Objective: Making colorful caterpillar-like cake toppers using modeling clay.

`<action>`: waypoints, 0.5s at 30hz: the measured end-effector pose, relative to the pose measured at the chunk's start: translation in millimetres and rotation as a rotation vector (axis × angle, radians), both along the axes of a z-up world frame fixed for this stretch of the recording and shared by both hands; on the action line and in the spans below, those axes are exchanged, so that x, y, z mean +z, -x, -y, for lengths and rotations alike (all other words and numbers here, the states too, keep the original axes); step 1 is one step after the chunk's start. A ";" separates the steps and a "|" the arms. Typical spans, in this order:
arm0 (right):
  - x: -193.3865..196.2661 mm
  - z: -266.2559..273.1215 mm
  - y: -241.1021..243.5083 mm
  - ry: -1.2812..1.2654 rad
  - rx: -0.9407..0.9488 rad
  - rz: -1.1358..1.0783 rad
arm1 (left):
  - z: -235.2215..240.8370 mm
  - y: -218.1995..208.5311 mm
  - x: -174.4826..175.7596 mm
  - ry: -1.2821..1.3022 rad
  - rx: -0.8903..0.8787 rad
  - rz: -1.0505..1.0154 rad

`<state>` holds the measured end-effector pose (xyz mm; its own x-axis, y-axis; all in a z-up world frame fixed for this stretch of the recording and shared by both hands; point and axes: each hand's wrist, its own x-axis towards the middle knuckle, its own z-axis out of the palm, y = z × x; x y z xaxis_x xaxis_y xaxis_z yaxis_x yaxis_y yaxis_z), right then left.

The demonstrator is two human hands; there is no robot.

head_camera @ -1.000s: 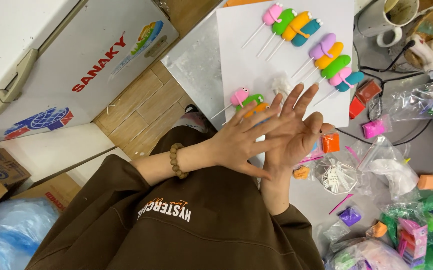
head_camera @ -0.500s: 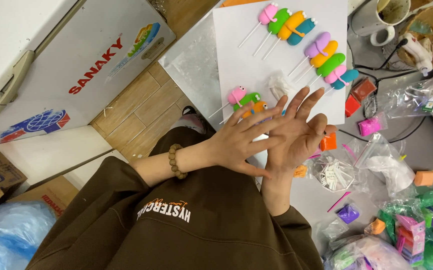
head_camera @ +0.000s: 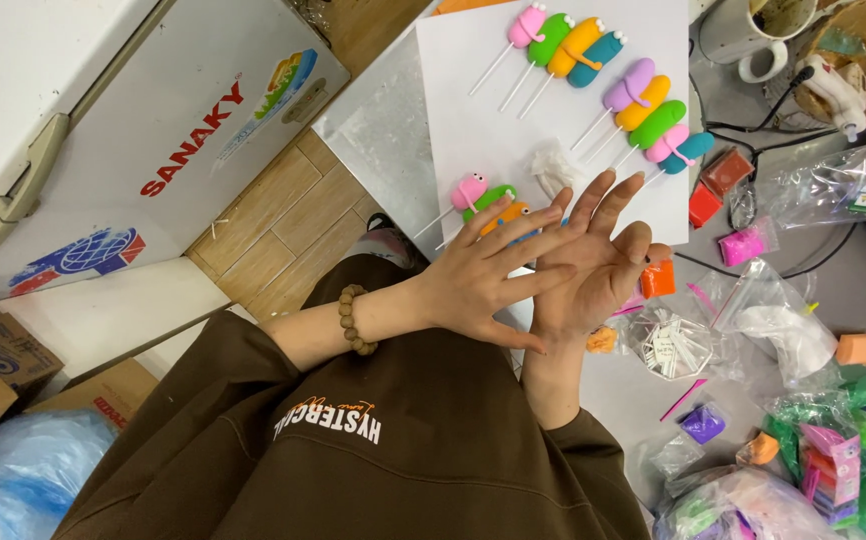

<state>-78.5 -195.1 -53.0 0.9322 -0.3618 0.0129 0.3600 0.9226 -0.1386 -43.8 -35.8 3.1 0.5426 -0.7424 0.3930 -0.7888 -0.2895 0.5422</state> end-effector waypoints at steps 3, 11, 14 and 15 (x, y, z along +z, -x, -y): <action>-2.1 0.6 -0.7 0.006 0.001 -0.012 | 0.4 1.1 -1.7 -0.008 -0.021 0.025; -1.8 -0.1 -2.0 0.008 0.018 0.000 | -0.5 -2.5 -3.4 -0.029 -0.039 0.081; 1.8 -2.2 -2.8 0.028 0.013 -0.018 | -2.1 -3.3 -3.9 -0.016 -0.032 0.073; 3.7 -2.6 -3.5 0.028 0.004 -0.035 | -2.7 -3.8 -5.5 -0.005 -0.027 0.025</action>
